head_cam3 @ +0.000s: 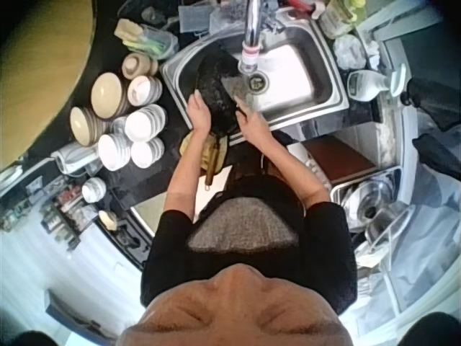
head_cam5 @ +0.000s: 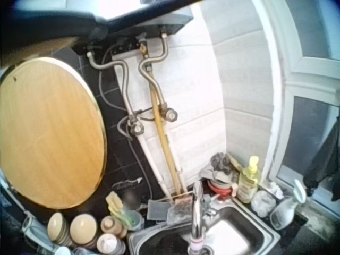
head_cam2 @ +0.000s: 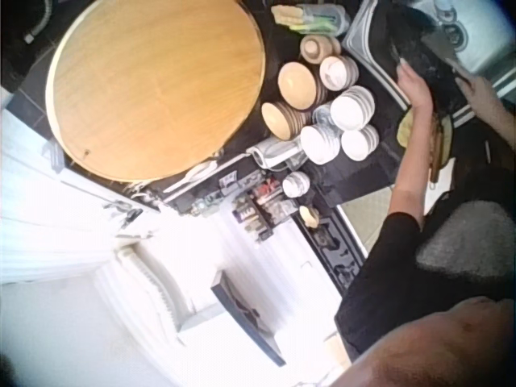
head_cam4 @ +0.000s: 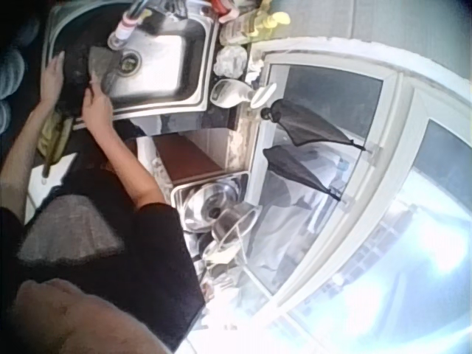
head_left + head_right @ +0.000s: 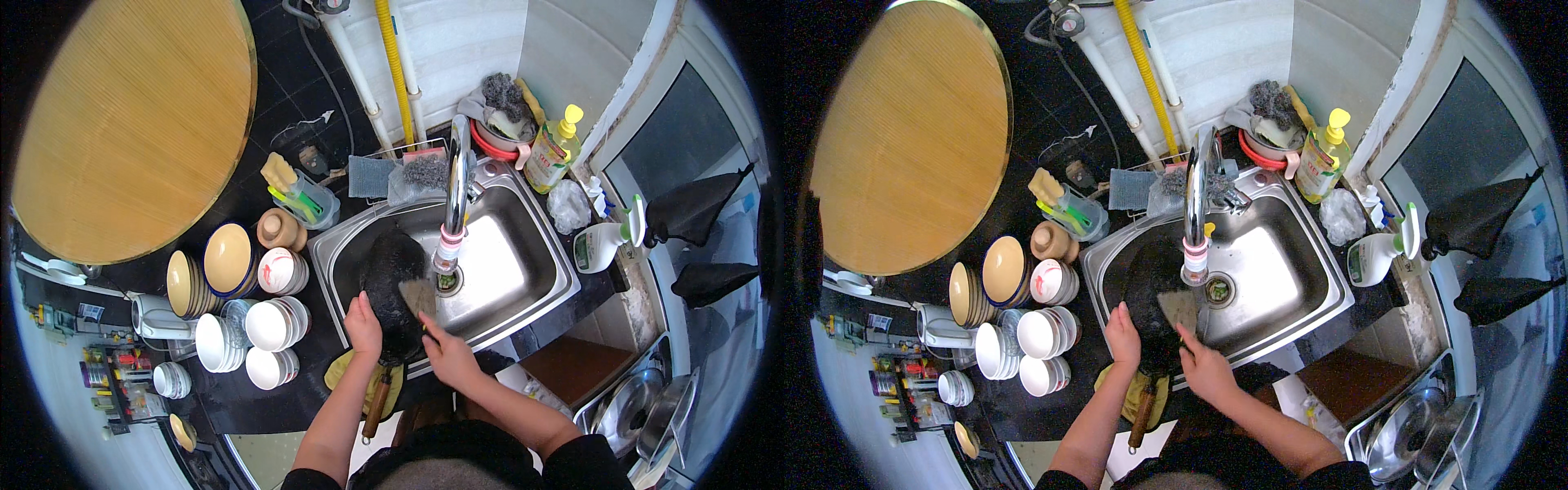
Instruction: The person cleans a black frying pan in a kitchen sink. They spray a cleaning agent onto the pan's surface, then use a metal spatula to scrape the interior and exterior of the pan while rinsing it under running water.
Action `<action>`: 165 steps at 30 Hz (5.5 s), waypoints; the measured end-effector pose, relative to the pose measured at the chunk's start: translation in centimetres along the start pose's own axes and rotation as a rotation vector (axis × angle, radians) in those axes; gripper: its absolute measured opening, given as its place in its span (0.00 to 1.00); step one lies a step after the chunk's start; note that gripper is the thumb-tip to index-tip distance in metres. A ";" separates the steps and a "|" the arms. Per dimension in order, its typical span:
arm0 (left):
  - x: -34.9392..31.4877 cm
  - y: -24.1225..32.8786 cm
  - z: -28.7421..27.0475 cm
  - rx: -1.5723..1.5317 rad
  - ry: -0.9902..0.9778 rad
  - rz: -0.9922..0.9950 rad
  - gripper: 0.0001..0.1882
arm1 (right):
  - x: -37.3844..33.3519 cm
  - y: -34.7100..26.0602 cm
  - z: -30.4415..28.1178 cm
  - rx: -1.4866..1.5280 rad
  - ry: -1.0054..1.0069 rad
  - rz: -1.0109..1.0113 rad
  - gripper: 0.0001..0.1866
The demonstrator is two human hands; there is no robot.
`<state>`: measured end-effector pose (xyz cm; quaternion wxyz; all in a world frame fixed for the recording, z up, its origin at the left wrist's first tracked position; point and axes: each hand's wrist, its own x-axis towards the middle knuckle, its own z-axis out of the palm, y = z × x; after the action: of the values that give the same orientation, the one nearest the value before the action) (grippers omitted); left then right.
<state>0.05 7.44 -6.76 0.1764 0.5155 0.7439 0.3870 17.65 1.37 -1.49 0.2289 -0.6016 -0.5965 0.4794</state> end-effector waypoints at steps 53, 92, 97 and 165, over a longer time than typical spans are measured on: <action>-0.7 0.4 0.4 0.085 -0.024 0.099 0.20 | 0.1 1.0 -0.2 -0.045 0.046 0.035 0.27; -0.7 0.8 0.4 0.134 0.015 0.104 0.20 | -1.3 0.8 -0.4 -0.176 0.037 0.063 0.26; -0.5 0.4 -0.1 0.154 0.030 0.101 0.20 | -0.4 0.2 0.6 0.012 0.003 0.145 0.25; -1.0 -0.1 0.3 0.135 0.019 0.144 0.19 | 1.9 -1.7 -4.7 -0.204 -0.129 0.055 0.25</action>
<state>0.60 6.66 -7.14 0.1060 0.5749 0.7307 0.3525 20.50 4.88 1.39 0.1144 -0.6059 -0.6390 0.4598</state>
